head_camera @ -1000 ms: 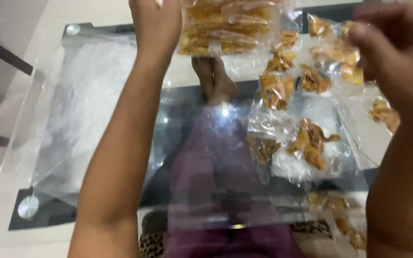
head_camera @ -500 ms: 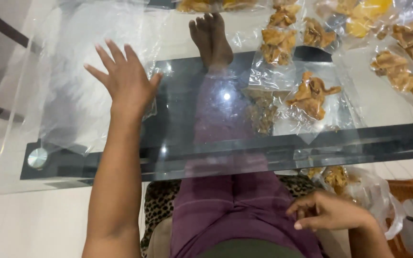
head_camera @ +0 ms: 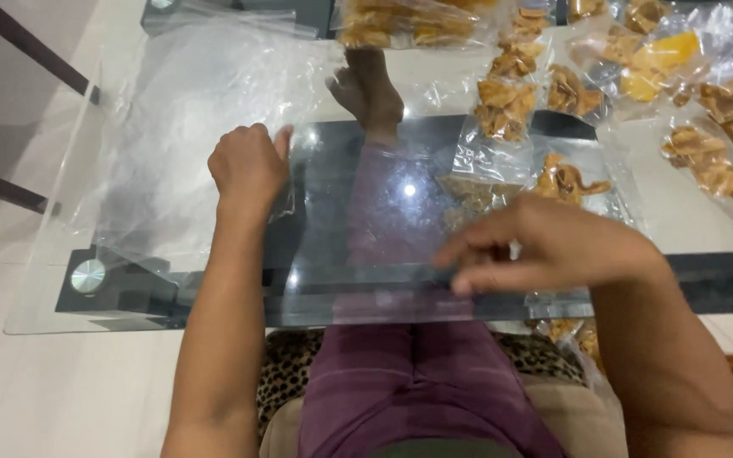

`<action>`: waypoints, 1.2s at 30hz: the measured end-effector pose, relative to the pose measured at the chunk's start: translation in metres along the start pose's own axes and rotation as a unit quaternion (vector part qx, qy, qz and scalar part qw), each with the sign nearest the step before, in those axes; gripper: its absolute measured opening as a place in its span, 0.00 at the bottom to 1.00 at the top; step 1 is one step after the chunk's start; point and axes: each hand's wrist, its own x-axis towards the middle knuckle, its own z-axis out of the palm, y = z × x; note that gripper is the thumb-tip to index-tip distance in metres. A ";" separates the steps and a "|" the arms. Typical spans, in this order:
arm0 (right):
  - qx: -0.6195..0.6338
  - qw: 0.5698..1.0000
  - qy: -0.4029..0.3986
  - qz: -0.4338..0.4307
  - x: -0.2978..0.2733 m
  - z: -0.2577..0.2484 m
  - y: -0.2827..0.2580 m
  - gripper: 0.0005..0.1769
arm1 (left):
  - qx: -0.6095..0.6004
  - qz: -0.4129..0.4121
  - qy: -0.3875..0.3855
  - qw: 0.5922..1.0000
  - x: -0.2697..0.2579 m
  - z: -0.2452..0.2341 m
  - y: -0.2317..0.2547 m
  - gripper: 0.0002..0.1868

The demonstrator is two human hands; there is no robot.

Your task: A person is manually packaging dried food slices into individual plastic bags on a glass table.

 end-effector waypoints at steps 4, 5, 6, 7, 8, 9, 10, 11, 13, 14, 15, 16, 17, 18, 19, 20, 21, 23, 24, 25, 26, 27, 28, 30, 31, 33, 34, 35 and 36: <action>-0.059 0.992 0.092 0.068 0.055 -0.009 0.021 0.21 | -0.008 -0.017 0.067 0.998 0.001 -0.009 -0.012 0.27; -0.085 0.980 0.148 0.101 0.068 -0.008 0.027 0.23 | -0.023 -0.034 0.046 0.998 -0.002 -0.018 -0.012 0.36; -0.087 0.980 0.146 0.098 0.077 -0.003 0.027 0.23 | -0.024 -0.037 0.048 0.998 0.008 0.001 -0.027 0.36; -0.123 0.979 0.108 0.124 0.085 0.001 0.028 0.28 | -0.024 -0.023 0.083 0.996 0.020 0.020 -0.042 0.27; -0.158 0.974 0.069 0.150 0.093 0.005 0.028 0.33 | -0.024 -0.009 0.118 0.993 0.031 0.039 -0.056 0.20; -0.157 0.974 0.068 0.149 0.094 0.008 0.031 0.33 | -0.024 -0.010 0.117 0.993 0.032 0.035 -0.057 0.20; -0.185 0.971 0.027 0.151 0.095 0.012 0.033 0.33 | -0.018 -0.009 0.131 0.991 0.032 0.032 -0.059 0.13; -0.213 0.965 -0.014 0.152 0.097 0.015 0.035 0.33 | -0.013 -0.009 0.145 0.989 0.032 0.028 -0.061 0.09; -0.223 0.964 -0.020 0.143 0.098 0.026 0.049 0.31 | -0.023 -0.011 0.174 0.984 0.037 0.036 -0.070 0.08; -0.233 0.963 -0.023 0.135 0.099 0.032 0.056 0.30 | -0.033 -0.010 0.204 0.978 0.039 0.039 -0.075 0.06; -0.232 0.963 -0.024 0.134 0.098 0.033 0.059 0.30 | -0.033 -0.011 0.204 0.978 0.039 0.039 -0.079 0.06; -0.227 0.966 -0.012 0.122 0.098 0.034 0.061 0.29 | -0.035 -0.015 0.240 0.970 0.040 0.039 -0.083 0.07; -0.222 0.969 0.001 0.111 0.097 0.034 0.064 0.28 | -0.038 -0.018 0.276 0.960 0.041 0.039 -0.086 0.08; -0.222 0.969 0.000 0.111 0.095 0.032 0.065 0.28 | -0.039 -0.019 0.276 0.960 0.029 0.025 -0.080 0.08; -0.190 0.976 0.028 0.099 0.093 0.030 0.066 0.27 | -0.068 -0.014 0.321 0.944 0.018 0.010 -0.074 0.06; -0.158 0.982 0.056 0.087 0.092 0.028 0.067 0.26 | -0.098 -0.008 0.365 0.926 0.007 -0.005 -0.068 0.03; -0.158 0.982 0.056 0.086 0.090 0.025 0.068 0.26 | -0.098 -0.008 0.365 0.926 -0.002 -0.017 -0.064 0.03; -0.041 0.976 0.160 0.141 0.086 0.019 0.071 0.24 | -0.126 0.070 0.425 0.894 -0.020 -0.041 -0.055 0.02; -0.040 0.976 0.159 0.141 0.084 0.016 0.076 0.24 | -0.125 0.070 0.424 0.894 -0.033 -0.053 -0.045 0.02; 0.108 0.956 0.226 0.154 0.082 0.013 0.082 0.28 | -0.152 0.109 0.442 0.877 -0.045 -0.065 -0.035 0.04; 0.252 0.910 0.286 0.163 0.079 0.010 0.088 0.33 | -0.178 0.149 0.459 0.858 -0.057 -0.078 -0.025 0.08; 0.253 0.910 0.285 0.164 0.078 0.003 0.094 0.33 | -0.179 0.148 0.458 0.858 -0.065 -0.080 -0.021 0.08; 0.355 0.869 0.297 0.176 0.077 -0.005 0.100 0.38 | -0.169 0.176 0.472 0.847 -0.073 -0.082 -0.018 0.08; 0.451 0.818 0.307 0.184 0.072 -0.018 0.104 0.44 | -0.159 0.204 0.488 0.834 -0.088 -0.083 -0.007 0.08; 0.482 0.801 0.307 0.177 0.069 -0.022 0.102 0.52 | -0.160 0.235 0.488 0.825 -0.096 -0.081 -0.001 0.10; 0.513 0.784 0.304 0.170 0.063 -0.030 0.100 0.60 | -0.159 0.264 0.488 0.817 -0.112 -0.076 0.006 0.11; 0.543 0.769 0.295 0.165 0.060 -0.033 0.100 0.61 | -0.141 0.314 0.450 0.824 -0.119 -0.071 0.007 0.09; 0.572 0.752 0.285 0.159 0.057 -0.038 0.100 0.63 | -0.123 0.362 0.409 0.829 -0.125 -0.066 0.008 0.07; 0.573 0.753 0.283 0.159 0.055 -0.040 0.103 0.63 | -0.122 0.360 0.410 0.829 -0.132 -0.063 0.008 0.07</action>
